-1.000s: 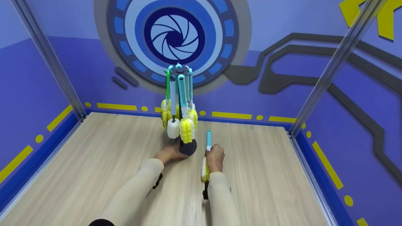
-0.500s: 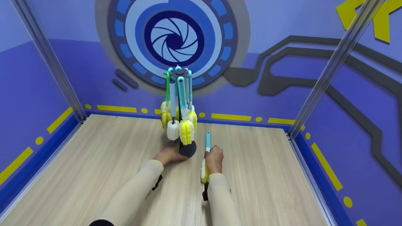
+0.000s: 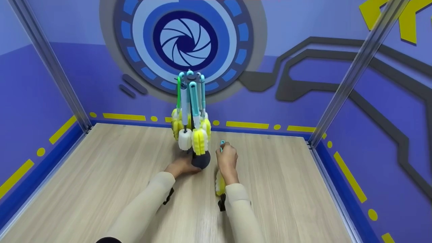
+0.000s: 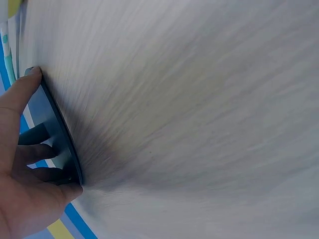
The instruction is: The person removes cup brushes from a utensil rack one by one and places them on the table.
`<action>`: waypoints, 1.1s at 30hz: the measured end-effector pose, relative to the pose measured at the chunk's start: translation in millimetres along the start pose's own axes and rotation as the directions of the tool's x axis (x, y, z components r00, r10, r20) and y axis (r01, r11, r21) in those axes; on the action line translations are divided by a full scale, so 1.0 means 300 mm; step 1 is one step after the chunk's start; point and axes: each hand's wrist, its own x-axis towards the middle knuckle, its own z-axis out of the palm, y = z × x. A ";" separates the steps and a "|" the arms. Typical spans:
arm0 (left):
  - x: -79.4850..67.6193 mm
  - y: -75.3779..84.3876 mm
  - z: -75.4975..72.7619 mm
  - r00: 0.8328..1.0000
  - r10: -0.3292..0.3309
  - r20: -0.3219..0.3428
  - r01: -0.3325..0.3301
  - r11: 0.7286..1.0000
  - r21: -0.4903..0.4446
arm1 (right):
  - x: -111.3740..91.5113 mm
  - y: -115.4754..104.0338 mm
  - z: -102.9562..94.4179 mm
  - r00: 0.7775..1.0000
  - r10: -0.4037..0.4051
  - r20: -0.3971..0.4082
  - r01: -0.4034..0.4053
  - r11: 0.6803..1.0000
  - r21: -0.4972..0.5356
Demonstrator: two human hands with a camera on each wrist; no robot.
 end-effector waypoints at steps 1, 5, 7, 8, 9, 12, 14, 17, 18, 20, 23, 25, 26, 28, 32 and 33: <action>-0.001 0.000 -0.002 1.000 0.003 0.003 -0.003 1.000 0.008 | -0.001 -0.011 -0.007 1.000 -0.019 -0.011 0.019 1.000 0.008; -0.005 0.003 -0.009 1.000 0.007 0.005 -0.008 0.999 0.034 | -0.004 -0.059 -0.039 0.997 -0.069 -0.045 0.071 0.996 0.050; -0.005 0.006 -0.012 1.000 0.003 0.000 -0.003 1.000 0.029 | -0.009 -0.082 -0.055 0.994 -0.092 -0.065 0.097 0.992 0.075; -0.005 0.007 -0.012 1.000 -0.003 0.004 0.003 1.000 0.023 | -0.012 -0.094 -0.063 0.992 -0.105 -0.076 0.111 0.990 0.088; -0.003 0.008 -0.012 1.000 -0.010 0.009 0.010 1.000 0.020 | -0.015 -0.106 -0.070 0.988 -0.124 -0.089 0.133 0.986 0.097; 0.001 0.010 -0.011 0.999 -0.029 0.025 0.028 0.999 0.036 | -0.025 -0.144 -0.089 0.978 -0.169 -0.121 0.182 0.977 0.111; 0.004 0.010 -0.010 0.999 -0.038 0.039 0.035 0.998 0.061 | -0.032 -0.169 -0.100 0.972 -0.193 -0.137 0.209 0.971 0.115; 0.007 0.007 -0.007 0.999 -0.032 0.035 0.029 0.996 0.082 | -0.040 -0.207 -0.115 0.962 -0.221 -0.158 0.243 0.961 0.133; 0.007 0.006 -0.005 0.999 -0.023 0.033 0.020 0.996 0.090 | -0.042 -0.220 -0.120 0.958 -0.230 -0.168 0.255 0.957 0.142; 0.007 0.003 -0.003 1.000 0.000 0.014 -0.002 0.996 0.084 | -0.046 -0.245 -0.130 0.952 -0.245 -0.183 0.274 0.948 0.161; 0.002 -0.002 0.002 0.999 0.035 -0.021 -0.033 0.995 0.091 | -0.048 -0.280 -0.142 0.947 -0.257 -0.192 0.293 0.937 0.192; -0.002 -0.005 0.004 0.998 0.047 -0.037 -0.044 0.995 0.093 | -0.047 -0.302 -0.147 0.948 -0.257 -0.190 0.295 0.931 0.216; -0.005 -0.004 0.004 0.998 0.050 -0.045 -0.046 0.995 0.088 | -0.045 -0.312 -0.149 0.948 -0.258 -0.189 0.298 0.928 0.226; -0.010 -0.002 0.003 0.998 0.041 -0.043 -0.038 0.997 0.068 | -0.042 -0.333 -0.152 0.947 -0.260 -0.190 0.301 0.924 0.237; -0.011 0.005 -0.002 1.000 0.002 -0.007 -0.002 0.998 0.056 | -0.031 -0.372 -0.151 0.942 -0.271 -0.198 0.314 0.921 0.233; -0.010 0.006 -0.002 1.000 -0.008 0.010 0.007 0.998 0.064 | -0.028 -0.381 -0.150 0.941 -0.272 -0.200 0.314 0.922 0.226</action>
